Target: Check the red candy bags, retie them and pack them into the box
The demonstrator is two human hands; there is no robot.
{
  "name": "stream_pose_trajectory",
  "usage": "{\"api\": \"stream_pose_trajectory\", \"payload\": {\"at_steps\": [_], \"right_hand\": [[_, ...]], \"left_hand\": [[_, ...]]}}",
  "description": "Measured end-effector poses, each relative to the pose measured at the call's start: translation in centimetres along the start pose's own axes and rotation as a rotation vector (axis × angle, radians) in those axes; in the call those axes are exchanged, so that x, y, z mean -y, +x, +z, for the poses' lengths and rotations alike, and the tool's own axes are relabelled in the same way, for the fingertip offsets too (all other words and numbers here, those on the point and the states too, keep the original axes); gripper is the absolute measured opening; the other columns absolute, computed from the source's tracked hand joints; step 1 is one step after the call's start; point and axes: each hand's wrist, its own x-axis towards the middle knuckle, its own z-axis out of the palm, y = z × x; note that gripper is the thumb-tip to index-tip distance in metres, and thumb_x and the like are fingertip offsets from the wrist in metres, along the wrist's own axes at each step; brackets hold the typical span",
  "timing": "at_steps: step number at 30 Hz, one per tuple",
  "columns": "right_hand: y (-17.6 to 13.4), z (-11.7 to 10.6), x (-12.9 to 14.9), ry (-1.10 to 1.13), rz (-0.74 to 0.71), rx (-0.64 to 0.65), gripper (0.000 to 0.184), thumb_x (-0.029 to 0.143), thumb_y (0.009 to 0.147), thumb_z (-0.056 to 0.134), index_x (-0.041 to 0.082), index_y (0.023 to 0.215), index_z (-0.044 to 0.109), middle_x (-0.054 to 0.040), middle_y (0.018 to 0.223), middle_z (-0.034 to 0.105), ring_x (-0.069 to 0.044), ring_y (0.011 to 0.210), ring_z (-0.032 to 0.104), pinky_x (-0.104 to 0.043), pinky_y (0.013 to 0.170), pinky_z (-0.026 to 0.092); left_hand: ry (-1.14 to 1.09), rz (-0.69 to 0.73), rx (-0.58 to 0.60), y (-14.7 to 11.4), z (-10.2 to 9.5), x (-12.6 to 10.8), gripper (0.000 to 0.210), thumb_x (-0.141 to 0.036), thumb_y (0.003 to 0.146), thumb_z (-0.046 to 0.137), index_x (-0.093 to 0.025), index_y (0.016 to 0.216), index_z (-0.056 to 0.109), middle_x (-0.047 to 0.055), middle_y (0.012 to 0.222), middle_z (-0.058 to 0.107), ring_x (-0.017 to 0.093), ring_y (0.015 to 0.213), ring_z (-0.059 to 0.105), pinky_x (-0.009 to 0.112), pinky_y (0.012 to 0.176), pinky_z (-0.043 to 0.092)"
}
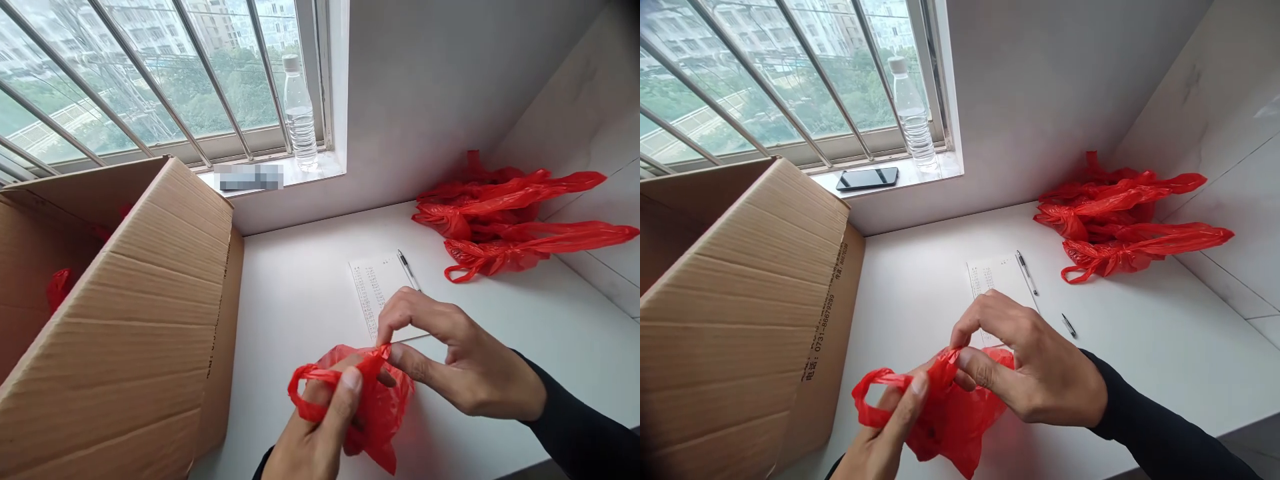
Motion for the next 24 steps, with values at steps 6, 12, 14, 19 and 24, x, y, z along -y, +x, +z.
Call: {"api": "stream_pose_trajectory", "payload": {"at_steps": [6,12,14,19,24], "right_hand": [[-0.4,1.2,-0.3,0.114,-0.136,0.148,0.012,0.019,0.09,0.07,0.026,0.099,0.066,-0.0036,0.12,0.06,-0.019,0.117,0.059,-0.032,0.101,0.049],[0.3,3.4,-3.2,0.019,-0.267,0.152,0.083,0.037,0.083,0.08,0.022,0.15,0.035,-0.0162,0.147,0.05,-0.029,0.144,0.039,-0.046,0.119,0.037],[0.4,3.9,-4.4,0.006,-0.205,0.185,0.099,0.033,0.081,0.081,0.023,0.157,0.019,-0.0156,0.147,0.053,-0.028,0.139,0.048,-0.05,0.121,0.033],[0.6,4.3,-5.1,0.035,0.123,0.21,0.069,0.019,0.083,0.075,0.022,0.145,0.045,-0.0096,0.131,0.066,-0.023,0.111,0.065,-0.042,0.103,0.051],[0.9,4.9,-4.9,0.293,0.307,0.27,0.052,0.04,0.102,0.052,0.026,0.151,0.042,-0.0022,0.093,0.07,-0.018,0.08,0.064,-0.038,0.079,0.054]], "left_hand": [[-0.253,0.058,0.383,3.1,-1.6,0.1,0.04,-0.057,0.095,0.053,-0.025,0.11,0.074,0.004,0.078,0.07,0.018,0.067,0.063,0.027,0.066,0.05],[-0.101,0.254,0.374,3.5,-1.8,-0.6,0.022,-0.039,0.092,0.066,-0.022,0.079,0.071,0.004,0.088,0.068,0.019,0.081,0.064,0.027,0.078,0.051],[-0.048,0.321,0.357,3.7,-2.0,-0.3,0.018,-0.035,0.093,0.065,-0.023,0.081,0.07,0.004,0.087,0.067,0.015,0.076,0.062,0.024,0.07,0.05],[0.143,0.662,0.193,4.8,-2.3,1.8,0.007,-0.019,0.095,0.061,-0.026,0.094,0.064,0.0,0.089,0.064,0.011,0.077,0.063,0.02,0.066,0.05],[0.349,0.937,-0.151,6.1,-1.9,4.0,0.031,-0.008,0.093,0.058,-0.023,0.12,0.063,0.004,0.11,0.062,0.011,0.096,0.064,0.018,0.075,0.053]]}}
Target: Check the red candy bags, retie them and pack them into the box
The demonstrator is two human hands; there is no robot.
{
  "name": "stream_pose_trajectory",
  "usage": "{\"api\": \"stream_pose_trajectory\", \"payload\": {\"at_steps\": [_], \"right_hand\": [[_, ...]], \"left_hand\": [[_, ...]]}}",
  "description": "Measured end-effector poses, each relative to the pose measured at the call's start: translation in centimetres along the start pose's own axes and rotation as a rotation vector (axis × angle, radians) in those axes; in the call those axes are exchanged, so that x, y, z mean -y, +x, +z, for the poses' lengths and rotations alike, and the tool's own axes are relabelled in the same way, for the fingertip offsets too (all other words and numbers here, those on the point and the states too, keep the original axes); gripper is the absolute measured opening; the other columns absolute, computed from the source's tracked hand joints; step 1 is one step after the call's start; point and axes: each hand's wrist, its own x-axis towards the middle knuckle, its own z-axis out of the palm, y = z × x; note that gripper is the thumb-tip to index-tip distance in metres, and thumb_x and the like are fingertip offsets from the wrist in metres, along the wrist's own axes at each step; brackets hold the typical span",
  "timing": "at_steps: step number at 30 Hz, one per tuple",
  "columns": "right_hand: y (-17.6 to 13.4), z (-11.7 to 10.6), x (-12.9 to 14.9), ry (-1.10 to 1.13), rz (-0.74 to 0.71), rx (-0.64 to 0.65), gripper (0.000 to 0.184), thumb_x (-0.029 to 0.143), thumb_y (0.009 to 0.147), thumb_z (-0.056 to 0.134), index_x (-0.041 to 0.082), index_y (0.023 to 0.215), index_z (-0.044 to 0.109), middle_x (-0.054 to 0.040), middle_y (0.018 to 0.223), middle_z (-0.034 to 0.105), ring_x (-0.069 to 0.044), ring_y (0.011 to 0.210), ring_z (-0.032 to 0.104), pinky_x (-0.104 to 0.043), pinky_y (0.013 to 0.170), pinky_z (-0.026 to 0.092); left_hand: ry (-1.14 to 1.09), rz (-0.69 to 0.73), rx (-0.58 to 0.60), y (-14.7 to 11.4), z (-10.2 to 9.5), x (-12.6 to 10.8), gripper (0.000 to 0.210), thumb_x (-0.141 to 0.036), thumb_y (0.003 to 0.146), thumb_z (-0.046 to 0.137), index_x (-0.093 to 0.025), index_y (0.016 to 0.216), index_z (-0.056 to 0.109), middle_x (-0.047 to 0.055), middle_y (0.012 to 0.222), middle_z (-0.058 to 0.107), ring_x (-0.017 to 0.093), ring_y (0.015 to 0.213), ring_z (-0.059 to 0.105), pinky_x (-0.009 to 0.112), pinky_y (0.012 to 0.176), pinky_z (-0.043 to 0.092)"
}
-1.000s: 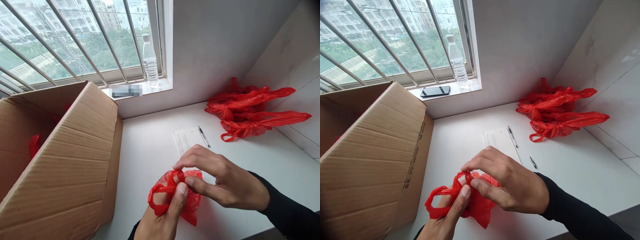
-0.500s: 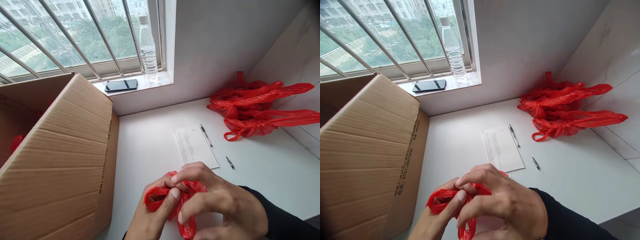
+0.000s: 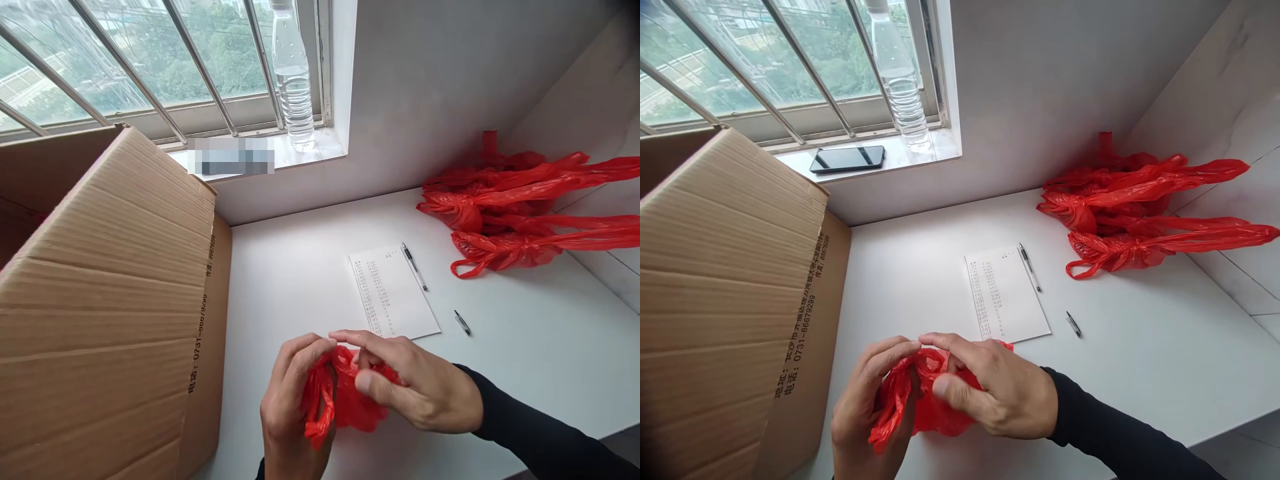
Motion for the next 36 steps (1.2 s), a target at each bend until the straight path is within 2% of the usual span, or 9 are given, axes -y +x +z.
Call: {"api": "stream_pose_trajectory", "payload": {"at_steps": [3,6,9,15,20,24,27,32,36], "right_hand": [[0.5,0.3,-0.4,0.143,0.079,-0.025,0.043,0.045,0.107,0.036,0.027,0.144,0.05,-0.0008,0.084,0.065,-0.017,0.073,0.058,-0.036,0.075,0.05],[0.9,0.2,-0.7,0.259,0.047,0.002,0.033,0.047,0.104,0.047,0.023,0.118,0.065,-0.0028,0.095,0.067,-0.016,0.081,0.058,-0.033,0.075,0.048],[0.9,-0.2,-0.7,0.286,0.053,-0.078,0.027,0.047,0.101,0.055,0.021,0.102,0.064,-0.0008,0.089,0.065,-0.014,0.077,0.056,-0.03,0.072,0.046],[0.2,-0.8,-1.2,0.13,0.051,-0.255,0.03,0.045,0.103,0.049,0.022,0.091,0.063,-0.0012,0.093,0.064,-0.016,0.084,0.058,-0.032,0.079,0.045],[-0.3,-1.2,-4.4,0.098,0.151,-0.368,0.034,0.046,0.103,0.051,0.021,0.082,0.063,0.0002,0.082,0.06,-0.016,0.077,0.052,-0.033,0.073,0.039],[-1.2,-2.7,-7.5,0.222,0.216,-0.48,0.032,0.048,0.098,0.059,0.021,0.081,0.061,0.0008,0.079,0.056,-0.016,0.077,0.049,-0.033,0.076,0.038],[-1.7,-3.6,-8.3,0.383,0.208,-0.541,0.026,0.049,0.095,0.064,0.023,0.091,0.06,-0.0001,0.094,0.057,-0.017,0.089,0.051,-0.034,0.088,0.039],[-1.6,-3.8,-7.2,0.767,0.134,-0.612,0.047,0.067,0.098,0.038,0.024,0.079,0.043,0.0021,0.082,0.04,-0.015,0.076,0.044,-0.036,0.085,0.048],[-1.2,-3.6,-6.4,1.248,0.076,-0.623,0.043,0.06,0.095,0.053,0.022,0.076,0.048,0.0022,0.078,0.041,-0.014,0.071,0.043,-0.039,0.094,0.051]], "left_hand": [[0.03,0.029,-0.063,-0.3,0.5,0.4,0.033,-0.003,0.094,0.056,-0.02,0.121,0.063,0.005,0.109,0.061,0.012,0.097,0.063,0.019,0.077,0.053],[-0.004,0.048,-0.066,-0.4,0.6,0.3,0.035,-0.002,0.093,0.059,-0.022,0.121,0.065,0.004,0.106,0.06,0.013,0.096,0.063,0.02,0.076,0.054],[0.035,0.034,-0.014,-0.7,0.7,0.0,0.042,-0.007,0.096,0.058,-0.027,0.133,0.062,0.005,0.117,0.059,0.015,0.106,0.062,0.022,0.085,0.055],[0.087,-0.181,0.081,-2.8,1.6,0.2,0.049,-0.036,0.108,0.031,-0.039,0.157,0.033,0.003,0.161,0.038,0.022,0.148,0.037,0.039,0.118,0.041],[0.063,-0.28,0.0,-5.4,1.6,1.2,0.045,-0.036,0.109,0.031,-0.044,0.151,0.042,-0.003,0.159,0.043,0.021,0.147,0.038,0.038,0.12,0.035],[0.034,-0.524,-0.131,-6.6,0.2,2.2,0.039,-0.038,0.107,0.038,-0.043,0.141,0.056,-0.004,0.15,0.054,0.021,0.144,0.042,0.041,0.12,0.034],[-0.025,-0.637,-0.161,-6.8,-0.4,2.4,0.038,-0.045,0.106,0.039,-0.038,0.133,0.065,-0.001,0.141,0.061,0.022,0.139,0.047,0.042,0.119,0.036],[-0.125,-0.602,-0.173,-6.0,0.4,1.4,0.036,-0.045,0.105,0.042,-0.038,0.127,0.069,-0.001,0.137,0.063,0.023,0.133,0.052,0.04,0.115,0.039],[-0.202,-0.569,-0.167,-5.1,1.3,0.1,0.036,-0.046,0.104,0.043,-0.036,0.122,0.073,0.0,0.134,0.065,0.024,0.133,0.052,0.039,0.115,0.039]]}}
